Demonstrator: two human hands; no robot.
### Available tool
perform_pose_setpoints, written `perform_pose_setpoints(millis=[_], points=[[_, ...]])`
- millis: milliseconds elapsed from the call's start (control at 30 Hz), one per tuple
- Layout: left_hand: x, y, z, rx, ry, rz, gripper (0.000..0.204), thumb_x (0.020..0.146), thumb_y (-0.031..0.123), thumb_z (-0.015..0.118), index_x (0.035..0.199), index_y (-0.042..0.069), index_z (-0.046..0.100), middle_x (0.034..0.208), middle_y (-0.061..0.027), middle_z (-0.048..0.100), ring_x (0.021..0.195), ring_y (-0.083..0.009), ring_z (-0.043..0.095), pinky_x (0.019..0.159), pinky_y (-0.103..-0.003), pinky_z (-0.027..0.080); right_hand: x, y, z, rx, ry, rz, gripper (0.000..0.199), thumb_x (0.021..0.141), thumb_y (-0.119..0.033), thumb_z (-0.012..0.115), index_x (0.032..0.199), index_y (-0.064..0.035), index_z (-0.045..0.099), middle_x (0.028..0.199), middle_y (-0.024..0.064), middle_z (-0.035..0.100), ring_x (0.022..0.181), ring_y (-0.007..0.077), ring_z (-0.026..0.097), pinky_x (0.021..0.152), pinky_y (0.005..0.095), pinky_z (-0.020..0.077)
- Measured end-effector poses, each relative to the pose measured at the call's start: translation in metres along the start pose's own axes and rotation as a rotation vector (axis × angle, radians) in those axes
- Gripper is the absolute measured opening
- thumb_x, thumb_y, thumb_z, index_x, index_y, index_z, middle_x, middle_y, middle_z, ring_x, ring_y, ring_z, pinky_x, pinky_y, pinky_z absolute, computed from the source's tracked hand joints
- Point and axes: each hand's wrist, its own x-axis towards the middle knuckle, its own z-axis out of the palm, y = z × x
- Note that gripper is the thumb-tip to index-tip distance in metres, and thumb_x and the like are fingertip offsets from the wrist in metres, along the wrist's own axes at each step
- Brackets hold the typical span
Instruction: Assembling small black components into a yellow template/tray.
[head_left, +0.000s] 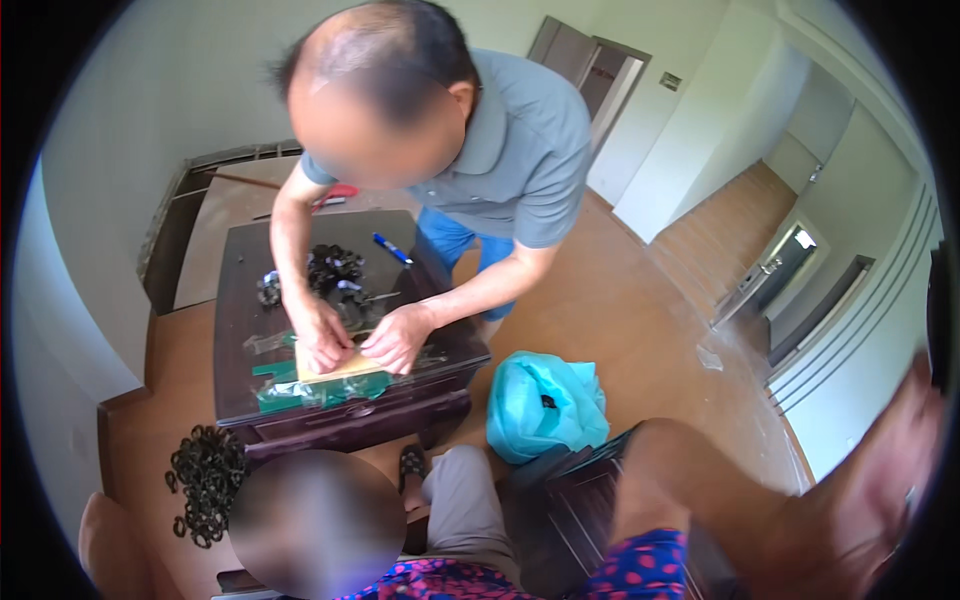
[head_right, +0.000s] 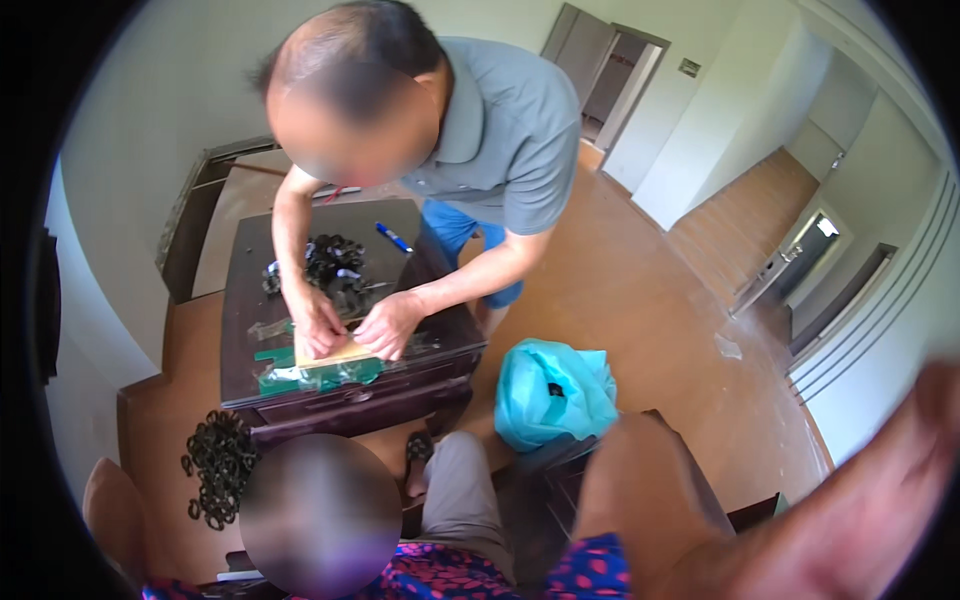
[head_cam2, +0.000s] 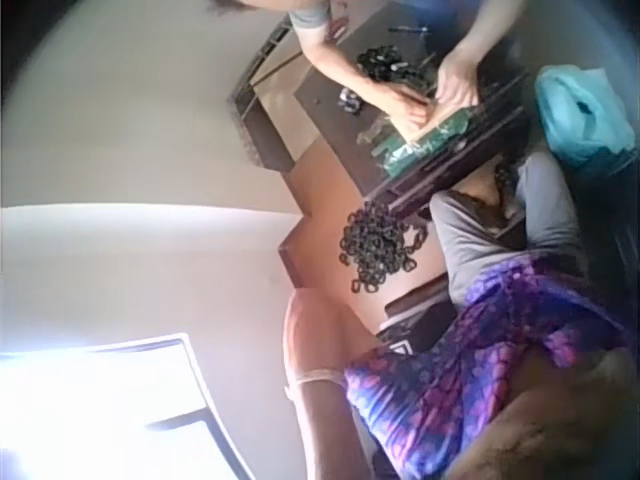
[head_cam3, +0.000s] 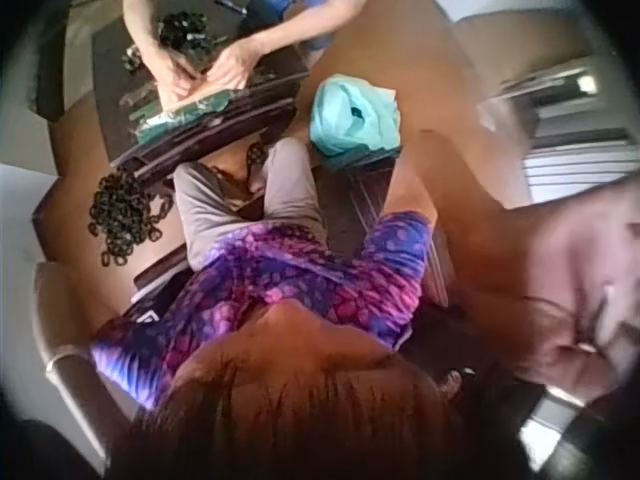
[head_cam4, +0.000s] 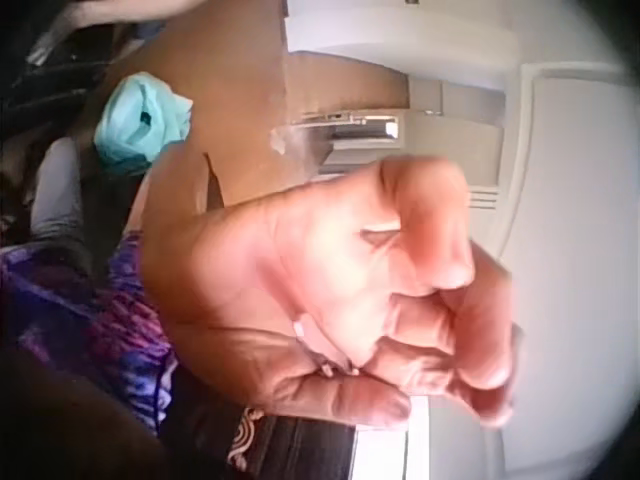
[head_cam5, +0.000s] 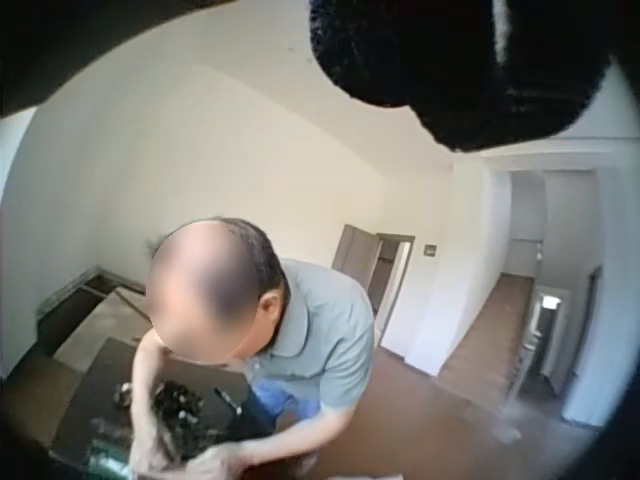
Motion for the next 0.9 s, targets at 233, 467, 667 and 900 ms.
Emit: perform_pose_setpoints(millis=[233, 467, 667, 900], points=[[0.060, 0.002, 0.010, 0.234, 0.275, 0.230, 0.019, 0.089, 0.014, 0.055, 0.098, 0.001, 0.067, 0.087, -0.0125, 0.068, 0.078, -0.0261, 0.065, 0.074, -0.039, 0.052, 0.044, -0.015, 0.169, -0.304, 0.373, -0.628, 0.023, 0.099, -0.027, 0.038, 0.101, -0.0095, 0.053, 0.097, 0.0064, 0.054, 0.096, 0.0203, 0.057, 0.093, 0.0380, 0.0442], [0.126, 0.015, -0.021, 0.359, 0.218, 0.476, 0.023, 0.091, 0.019, 0.053, 0.100, 0.002, 0.066, 0.091, -0.0127, 0.068, 0.082, -0.0277, 0.065, 0.077, -0.041, 0.051, 0.071, 0.105, 0.255, -0.554, 0.630, -1.451, 0.035, 0.101, -0.036, 0.032, 0.115, -0.0079, 0.047, 0.108, 0.0096, 0.055, 0.102, 0.0208, 0.058, 0.087, 0.0375, 0.0488], [0.205, -0.010, -0.001, 0.348, 0.240, 0.667, 0.027, 0.092, 0.023, 0.051, 0.103, 0.003, 0.065, 0.093, -0.0129, 0.067, 0.085, -0.0290, 0.065, 0.079, -0.043, 0.051, 0.016, 0.187, 0.222, -0.623, 0.975, -2.154, 0.047, 0.102, -0.043, 0.028, 0.128, -0.0066, 0.043, 0.118, 0.0124, 0.056, 0.108, 0.0212, 0.058, 0.083, 0.0370, 0.0527], [0.224, -0.001, 0.010, 0.381, 0.382, 0.719, 0.031, 0.094, 0.029, 0.049, 0.105, 0.004, 0.064, 0.096, -0.0131, 0.067, 0.088, -0.0306, 0.066, 0.081, -0.046, 0.051, -0.018, 0.276, 0.174, -0.768, 1.481, -2.723, 0.063, 0.104, -0.052, 0.022, 0.142, -0.0050, 0.038, 0.130, 0.0157, 0.057, 0.115, 0.0217, 0.059, 0.078, 0.0365, 0.0573]])
